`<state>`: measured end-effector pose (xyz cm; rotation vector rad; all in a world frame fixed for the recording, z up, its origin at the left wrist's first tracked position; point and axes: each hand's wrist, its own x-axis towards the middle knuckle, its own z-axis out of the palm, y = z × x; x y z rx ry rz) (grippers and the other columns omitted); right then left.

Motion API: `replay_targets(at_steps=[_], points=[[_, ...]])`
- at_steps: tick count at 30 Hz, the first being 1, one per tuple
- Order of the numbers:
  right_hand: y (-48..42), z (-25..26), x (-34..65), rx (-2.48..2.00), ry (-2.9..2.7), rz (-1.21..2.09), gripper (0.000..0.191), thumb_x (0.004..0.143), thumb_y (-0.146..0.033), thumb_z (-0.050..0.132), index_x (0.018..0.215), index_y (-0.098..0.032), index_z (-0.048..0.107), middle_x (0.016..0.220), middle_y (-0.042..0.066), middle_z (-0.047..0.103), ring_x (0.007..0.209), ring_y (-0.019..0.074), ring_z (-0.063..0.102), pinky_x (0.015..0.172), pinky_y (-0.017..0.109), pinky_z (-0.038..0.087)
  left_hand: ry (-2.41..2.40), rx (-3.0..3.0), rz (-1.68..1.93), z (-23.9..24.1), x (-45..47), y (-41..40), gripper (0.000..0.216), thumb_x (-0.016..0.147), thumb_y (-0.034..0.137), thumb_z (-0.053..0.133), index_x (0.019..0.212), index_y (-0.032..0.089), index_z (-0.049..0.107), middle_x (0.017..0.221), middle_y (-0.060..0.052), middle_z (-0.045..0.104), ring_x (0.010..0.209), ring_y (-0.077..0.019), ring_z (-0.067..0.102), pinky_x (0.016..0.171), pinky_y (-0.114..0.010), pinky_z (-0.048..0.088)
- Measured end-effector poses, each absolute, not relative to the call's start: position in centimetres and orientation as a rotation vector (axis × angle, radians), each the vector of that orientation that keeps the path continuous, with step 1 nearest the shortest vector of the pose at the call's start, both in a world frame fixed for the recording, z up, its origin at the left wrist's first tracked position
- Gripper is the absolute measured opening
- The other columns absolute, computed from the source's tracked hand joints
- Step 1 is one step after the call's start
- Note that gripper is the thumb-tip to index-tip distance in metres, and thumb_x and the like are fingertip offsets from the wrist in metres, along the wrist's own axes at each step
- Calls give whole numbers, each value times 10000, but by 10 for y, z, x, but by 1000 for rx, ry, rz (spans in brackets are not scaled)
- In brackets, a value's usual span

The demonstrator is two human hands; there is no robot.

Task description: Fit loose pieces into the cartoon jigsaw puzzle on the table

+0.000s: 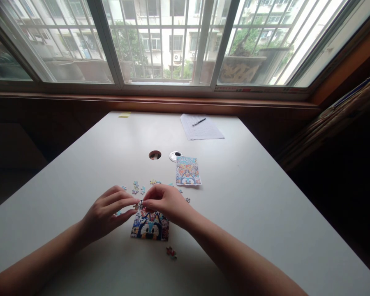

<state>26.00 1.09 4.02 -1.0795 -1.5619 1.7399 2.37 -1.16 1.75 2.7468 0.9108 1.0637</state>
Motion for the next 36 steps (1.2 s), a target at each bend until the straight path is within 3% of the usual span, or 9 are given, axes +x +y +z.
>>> replay_targets(at_steps=[7,14,36], points=[[13,34,262,-1127,-1620,1682,84,793,-256,707,834,-185,692,761,23,730,724,151,680,670,255,518,934,2734,1073,15,21,-11,294,852,140,735,1130,210,669,942,-53,713,859,-188,590,783,-337,523],[15,28,265,-1190,-1857,1379,54,782,-210,690,828,-209,718,783,-9,730,748,146,652,667,244,471,945,2732,1089,16,20,-12,290,852,130,731,1125,206,669,945,-51,715,863,-183,592,790,-331,523],[10,26,261,-1130,-1956,1220,83,814,-167,669,834,-210,736,751,-28,723,697,119,636,643,214,450,994,2711,1172,18,15,-9,299,839,99,736,1111,208,678,937,-42,725,850,-179,595,771,-329,524]])
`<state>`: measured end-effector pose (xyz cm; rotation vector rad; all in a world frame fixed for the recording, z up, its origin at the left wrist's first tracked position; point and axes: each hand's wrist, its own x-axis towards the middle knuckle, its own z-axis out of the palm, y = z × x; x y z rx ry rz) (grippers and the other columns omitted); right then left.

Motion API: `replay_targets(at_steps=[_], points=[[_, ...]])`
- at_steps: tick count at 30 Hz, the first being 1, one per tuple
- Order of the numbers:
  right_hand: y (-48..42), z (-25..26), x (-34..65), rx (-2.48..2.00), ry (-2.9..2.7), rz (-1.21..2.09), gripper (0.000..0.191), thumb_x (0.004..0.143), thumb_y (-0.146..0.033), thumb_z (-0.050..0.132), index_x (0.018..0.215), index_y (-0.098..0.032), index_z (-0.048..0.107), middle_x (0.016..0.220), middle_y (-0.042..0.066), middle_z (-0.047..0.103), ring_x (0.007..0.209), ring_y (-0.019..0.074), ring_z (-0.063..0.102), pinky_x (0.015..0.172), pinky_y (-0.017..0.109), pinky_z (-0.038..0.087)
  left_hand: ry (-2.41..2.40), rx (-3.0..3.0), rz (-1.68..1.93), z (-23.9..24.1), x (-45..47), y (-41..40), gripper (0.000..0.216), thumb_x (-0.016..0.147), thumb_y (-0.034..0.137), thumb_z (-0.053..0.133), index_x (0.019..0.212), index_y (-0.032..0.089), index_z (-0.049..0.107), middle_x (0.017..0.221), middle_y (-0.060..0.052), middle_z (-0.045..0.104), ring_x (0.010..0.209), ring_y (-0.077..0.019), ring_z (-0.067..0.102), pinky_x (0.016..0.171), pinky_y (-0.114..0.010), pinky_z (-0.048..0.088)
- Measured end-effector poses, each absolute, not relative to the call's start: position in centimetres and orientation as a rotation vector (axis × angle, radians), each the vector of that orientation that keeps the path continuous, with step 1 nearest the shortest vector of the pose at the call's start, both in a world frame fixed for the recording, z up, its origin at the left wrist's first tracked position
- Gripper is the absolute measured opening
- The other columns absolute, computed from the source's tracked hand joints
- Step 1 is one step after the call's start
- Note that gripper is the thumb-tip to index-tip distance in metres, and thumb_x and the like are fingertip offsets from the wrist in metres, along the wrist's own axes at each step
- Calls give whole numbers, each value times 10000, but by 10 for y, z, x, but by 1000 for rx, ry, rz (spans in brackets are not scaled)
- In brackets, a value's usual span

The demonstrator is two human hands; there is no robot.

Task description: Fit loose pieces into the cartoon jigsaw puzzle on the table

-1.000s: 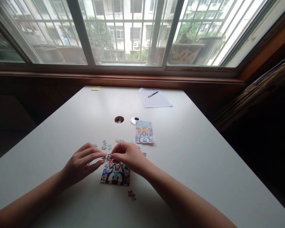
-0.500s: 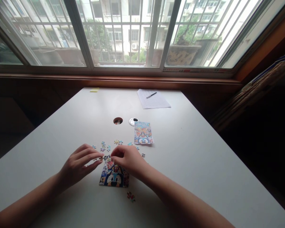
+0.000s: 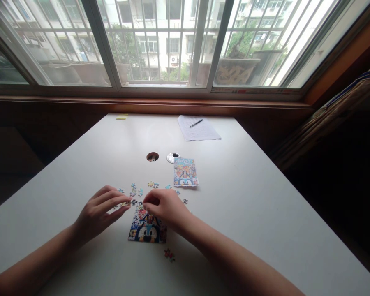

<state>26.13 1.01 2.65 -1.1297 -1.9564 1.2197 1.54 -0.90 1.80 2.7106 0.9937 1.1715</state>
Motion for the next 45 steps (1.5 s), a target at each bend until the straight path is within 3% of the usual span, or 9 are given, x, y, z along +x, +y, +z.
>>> replay_targets(at_steps=[12,18,28,40,45], points=[[28,48,288,-1196,-1979,1001,98,880,-275,657,871,-215,735,793,4,738,688,124,620,644,256,457,988,2706,1170,18,14,-8,266,859,117,716,1108,205,684,947,-50,734,847,-176,607,767,-324,535],[37,63,313,-1282,-1931,848,153,898,-324,624,882,-204,718,711,11,682,637,130,586,600,267,446,972,2701,1176,18,14,-7,291,848,107,727,1116,212,682,953,-51,736,848,-185,615,764,-334,536],[21,32,348,-1303,-2005,765,204,923,-369,611,870,-202,715,726,10,672,650,140,576,616,267,439,958,2718,1188,20,12,-7,287,853,109,730,1122,195,679,950,-53,740,846,-178,610,745,-320,531],[14,26,358,-1265,-2148,592,155,936,-309,604,888,-218,719,807,27,667,686,147,574,664,280,447,914,2708,1101,54,24,0,188,891,172,695,1077,201,704,917,-53,735,840,-175,637,748,-314,545],[14,20,350,-1203,-2247,534,124,938,-252,607,887,-223,716,807,22,646,720,153,576,699,285,452,904,2564,1123,45,44,2,145,935,216,644,1058,183,713,879,-73,722,768,-158,635,658,-276,543]])
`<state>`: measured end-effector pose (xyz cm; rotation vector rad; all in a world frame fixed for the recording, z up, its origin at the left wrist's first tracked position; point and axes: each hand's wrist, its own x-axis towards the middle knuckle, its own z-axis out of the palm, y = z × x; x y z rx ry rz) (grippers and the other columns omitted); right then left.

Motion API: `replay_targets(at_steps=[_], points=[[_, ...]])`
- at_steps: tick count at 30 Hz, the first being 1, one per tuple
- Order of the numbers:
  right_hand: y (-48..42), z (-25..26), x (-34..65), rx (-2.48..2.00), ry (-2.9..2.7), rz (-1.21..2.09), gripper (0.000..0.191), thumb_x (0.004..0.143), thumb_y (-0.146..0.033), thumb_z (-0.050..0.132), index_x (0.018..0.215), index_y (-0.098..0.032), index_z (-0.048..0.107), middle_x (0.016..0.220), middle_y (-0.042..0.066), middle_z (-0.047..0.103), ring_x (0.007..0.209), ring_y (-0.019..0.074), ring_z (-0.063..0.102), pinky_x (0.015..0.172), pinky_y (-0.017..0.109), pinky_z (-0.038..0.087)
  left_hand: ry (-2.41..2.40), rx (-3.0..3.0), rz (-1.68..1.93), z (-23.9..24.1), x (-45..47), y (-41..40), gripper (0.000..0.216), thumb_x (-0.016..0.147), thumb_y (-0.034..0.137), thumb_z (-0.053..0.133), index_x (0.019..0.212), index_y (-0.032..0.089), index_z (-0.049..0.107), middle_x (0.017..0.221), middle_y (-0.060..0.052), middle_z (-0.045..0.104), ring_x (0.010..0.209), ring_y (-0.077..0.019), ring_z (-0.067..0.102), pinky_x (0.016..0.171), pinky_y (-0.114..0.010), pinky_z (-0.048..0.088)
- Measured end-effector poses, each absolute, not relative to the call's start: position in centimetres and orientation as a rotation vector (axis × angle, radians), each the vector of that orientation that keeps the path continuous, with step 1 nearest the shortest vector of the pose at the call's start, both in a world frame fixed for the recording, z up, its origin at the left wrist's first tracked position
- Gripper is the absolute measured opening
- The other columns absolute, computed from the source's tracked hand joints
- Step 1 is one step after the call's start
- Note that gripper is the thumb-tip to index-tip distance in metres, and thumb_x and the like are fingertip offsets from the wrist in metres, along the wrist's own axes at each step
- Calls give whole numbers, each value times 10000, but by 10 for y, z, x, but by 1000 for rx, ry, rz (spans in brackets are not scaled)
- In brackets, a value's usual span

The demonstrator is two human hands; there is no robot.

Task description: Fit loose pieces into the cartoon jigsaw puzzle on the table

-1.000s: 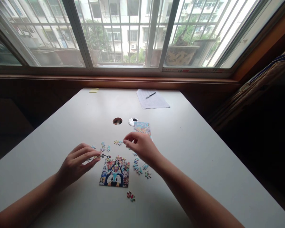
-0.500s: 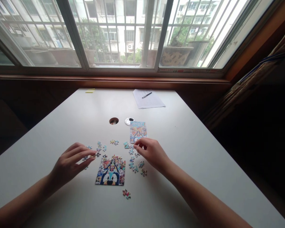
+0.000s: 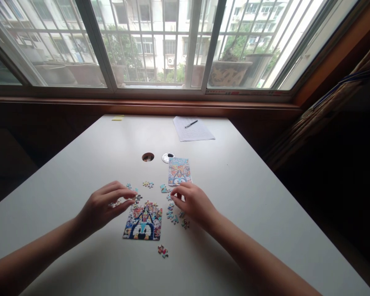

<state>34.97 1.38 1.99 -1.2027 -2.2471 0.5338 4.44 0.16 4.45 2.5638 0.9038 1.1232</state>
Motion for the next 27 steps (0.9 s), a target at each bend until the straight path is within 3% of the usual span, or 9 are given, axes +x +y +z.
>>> replay_targets(at_steps=[2,6,15,27], points=[[14,17,345,-1174,-2284,511,97,928,-229,623,900,-226,716,833,23,650,764,159,591,730,289,458,937,2473,1112,36,53,1,141,945,232,636,1050,175,711,882,-71,719,690,-125,613,563,-222,503],[15,16,334,-1129,-2340,452,98,928,-206,622,901,-216,715,829,32,649,823,178,595,763,303,461,1001,2384,1107,20,62,-1,138,939,244,655,1050,176,702,849,-46,719,639,-104,600,580,-217,507],[9,10,337,-1082,-2332,379,133,949,-215,592,889,-222,710,819,43,650,816,190,593,824,354,482,944,2502,1191,4,53,5,186,934,199,646,1114,180,686,842,-62,730,749,-163,622,682,-299,533],[9,6,340,-1105,-2307,327,157,968,-228,559,897,-231,698,822,48,660,804,196,605,891,375,475,981,2445,1242,12,53,5,189,903,156,683,1091,175,692,782,-28,695,719,-144,606,639,-257,503]])
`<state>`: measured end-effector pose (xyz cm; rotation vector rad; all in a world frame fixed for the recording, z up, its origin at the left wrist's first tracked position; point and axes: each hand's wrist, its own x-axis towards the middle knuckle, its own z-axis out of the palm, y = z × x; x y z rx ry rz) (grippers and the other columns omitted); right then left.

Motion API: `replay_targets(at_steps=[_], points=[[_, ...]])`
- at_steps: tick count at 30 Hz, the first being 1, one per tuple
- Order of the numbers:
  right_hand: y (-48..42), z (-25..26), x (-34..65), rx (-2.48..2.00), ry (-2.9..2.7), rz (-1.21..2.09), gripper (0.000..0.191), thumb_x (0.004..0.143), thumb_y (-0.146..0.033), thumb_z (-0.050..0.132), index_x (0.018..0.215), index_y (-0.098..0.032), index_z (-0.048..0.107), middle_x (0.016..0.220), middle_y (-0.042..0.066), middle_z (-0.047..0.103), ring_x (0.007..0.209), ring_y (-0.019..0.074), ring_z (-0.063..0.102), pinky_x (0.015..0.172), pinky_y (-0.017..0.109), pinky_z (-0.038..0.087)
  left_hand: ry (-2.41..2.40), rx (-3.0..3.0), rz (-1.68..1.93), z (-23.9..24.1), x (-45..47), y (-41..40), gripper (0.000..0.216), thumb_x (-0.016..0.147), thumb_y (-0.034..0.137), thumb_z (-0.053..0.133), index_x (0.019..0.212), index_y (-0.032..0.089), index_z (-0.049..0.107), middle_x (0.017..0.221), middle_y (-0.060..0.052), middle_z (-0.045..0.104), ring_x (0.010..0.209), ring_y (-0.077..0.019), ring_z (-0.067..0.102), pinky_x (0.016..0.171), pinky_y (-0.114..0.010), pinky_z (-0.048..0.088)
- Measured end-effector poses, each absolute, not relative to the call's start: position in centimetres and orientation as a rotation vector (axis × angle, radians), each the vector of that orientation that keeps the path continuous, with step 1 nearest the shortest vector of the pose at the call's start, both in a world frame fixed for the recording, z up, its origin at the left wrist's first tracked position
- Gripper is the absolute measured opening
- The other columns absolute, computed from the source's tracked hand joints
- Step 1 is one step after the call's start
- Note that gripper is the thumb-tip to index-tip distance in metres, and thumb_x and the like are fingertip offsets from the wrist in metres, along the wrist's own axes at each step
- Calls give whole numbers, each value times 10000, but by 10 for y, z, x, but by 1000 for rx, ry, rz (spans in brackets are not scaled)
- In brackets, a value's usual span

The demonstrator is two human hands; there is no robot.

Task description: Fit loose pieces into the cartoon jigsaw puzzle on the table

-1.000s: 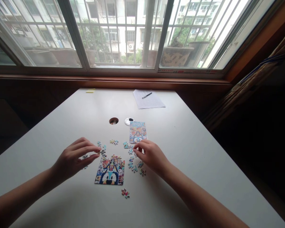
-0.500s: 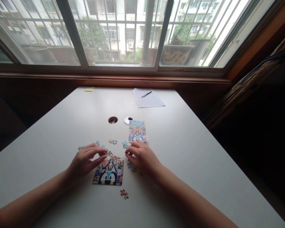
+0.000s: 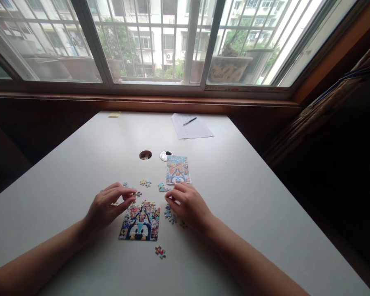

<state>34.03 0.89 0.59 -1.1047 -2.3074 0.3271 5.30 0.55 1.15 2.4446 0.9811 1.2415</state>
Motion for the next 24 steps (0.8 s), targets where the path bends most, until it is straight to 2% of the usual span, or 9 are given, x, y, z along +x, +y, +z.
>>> replay_targets(at_steps=[8,16,24], points=[[9,3,341,-1091,-2320,305,137,954,-202,573,899,-225,695,821,43,664,804,195,608,889,377,478,979,2440,1237,10,53,6,178,908,158,677,1085,169,694,784,-33,692,716,-141,607,636,-253,503],[12,-1,341,-1021,-2320,229,116,942,-189,597,877,-205,692,795,38,644,780,190,576,789,339,468,947,2451,1240,8,53,5,214,895,149,694,1108,164,686,813,-33,717,711,-134,600,655,-254,507],[10,-1,339,-1010,-2353,192,120,948,-204,598,880,-203,697,782,41,626,779,190,551,773,329,441,893,2498,1247,9,55,3,236,887,130,694,1121,162,674,831,-40,728,713,-139,600,652,-253,508]])
